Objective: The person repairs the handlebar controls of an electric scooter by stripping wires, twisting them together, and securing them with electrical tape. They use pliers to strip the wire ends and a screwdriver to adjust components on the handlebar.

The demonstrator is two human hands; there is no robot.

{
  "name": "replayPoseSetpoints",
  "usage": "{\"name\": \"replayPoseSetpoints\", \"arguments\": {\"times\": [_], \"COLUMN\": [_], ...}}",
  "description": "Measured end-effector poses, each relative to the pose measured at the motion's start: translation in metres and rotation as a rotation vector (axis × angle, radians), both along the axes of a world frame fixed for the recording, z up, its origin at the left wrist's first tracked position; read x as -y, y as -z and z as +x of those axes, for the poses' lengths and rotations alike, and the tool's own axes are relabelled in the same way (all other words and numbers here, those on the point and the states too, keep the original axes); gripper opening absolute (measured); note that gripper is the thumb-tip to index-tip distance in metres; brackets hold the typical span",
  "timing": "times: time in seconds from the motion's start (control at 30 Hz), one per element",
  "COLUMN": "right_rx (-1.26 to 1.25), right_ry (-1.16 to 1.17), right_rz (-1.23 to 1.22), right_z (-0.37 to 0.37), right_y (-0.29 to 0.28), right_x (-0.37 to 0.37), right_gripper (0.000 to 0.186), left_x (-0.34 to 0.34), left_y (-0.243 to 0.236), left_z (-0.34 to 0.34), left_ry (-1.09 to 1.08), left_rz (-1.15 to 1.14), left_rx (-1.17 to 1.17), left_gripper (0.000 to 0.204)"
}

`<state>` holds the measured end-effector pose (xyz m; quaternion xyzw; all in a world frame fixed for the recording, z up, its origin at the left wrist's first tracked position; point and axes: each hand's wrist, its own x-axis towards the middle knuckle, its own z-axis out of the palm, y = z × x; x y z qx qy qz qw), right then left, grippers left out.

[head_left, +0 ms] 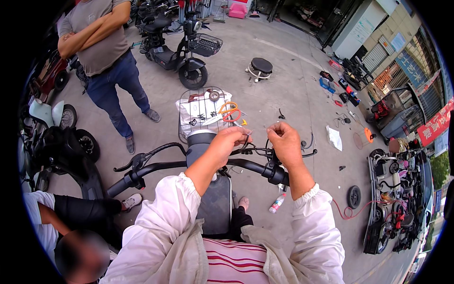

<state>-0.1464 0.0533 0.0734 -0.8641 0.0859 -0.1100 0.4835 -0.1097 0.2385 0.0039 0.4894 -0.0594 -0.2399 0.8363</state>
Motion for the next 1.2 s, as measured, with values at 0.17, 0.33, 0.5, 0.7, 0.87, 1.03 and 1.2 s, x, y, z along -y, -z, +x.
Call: {"name": "replayPoseSetpoints", "arguments": {"times": [0.17,0.33,0.5,0.7,0.87,1.03,1.2], "right_rx": [0.017,0.073,0.098,0.046,0.041,0.012,0.006], "right_ry": [0.008,-0.016,-0.010,-0.004,-0.002,-0.004,0.008], "right_rz": [-0.061,-0.134,-0.156,-0.150,-0.131,-0.091,-0.077], "right_z": [-0.002,-0.002,-0.001,0.000,-0.004,-0.004,-0.004], "right_y": [-0.003,0.001,0.003,0.003,-0.001,-0.001,-0.003], "right_x": [-0.002,-0.001,0.001,-0.001,-0.003,-0.004,-0.006], "right_gripper": [0.016,0.015,0.015,0.015,0.015,0.015,0.016], "left_x": [0.001,0.008,0.009,-0.003,-0.047,-0.088,-0.081], "left_y": [0.000,-0.002,-0.001,0.002,-0.024,-0.035,-0.025], "left_z": [-0.010,-0.018,-0.013,0.002,0.017,0.037,0.024], "left_ry": [-0.033,-0.114,-0.107,0.007,0.091,-0.426,-0.295], "left_rz": [0.035,0.015,0.000,0.064,0.247,0.104,0.191], "left_rx": [0.033,0.040,0.015,-0.003,0.134,0.030,-0.046], "left_gripper": [0.023,0.022,0.017,0.015,0.035,0.023,0.017]}}
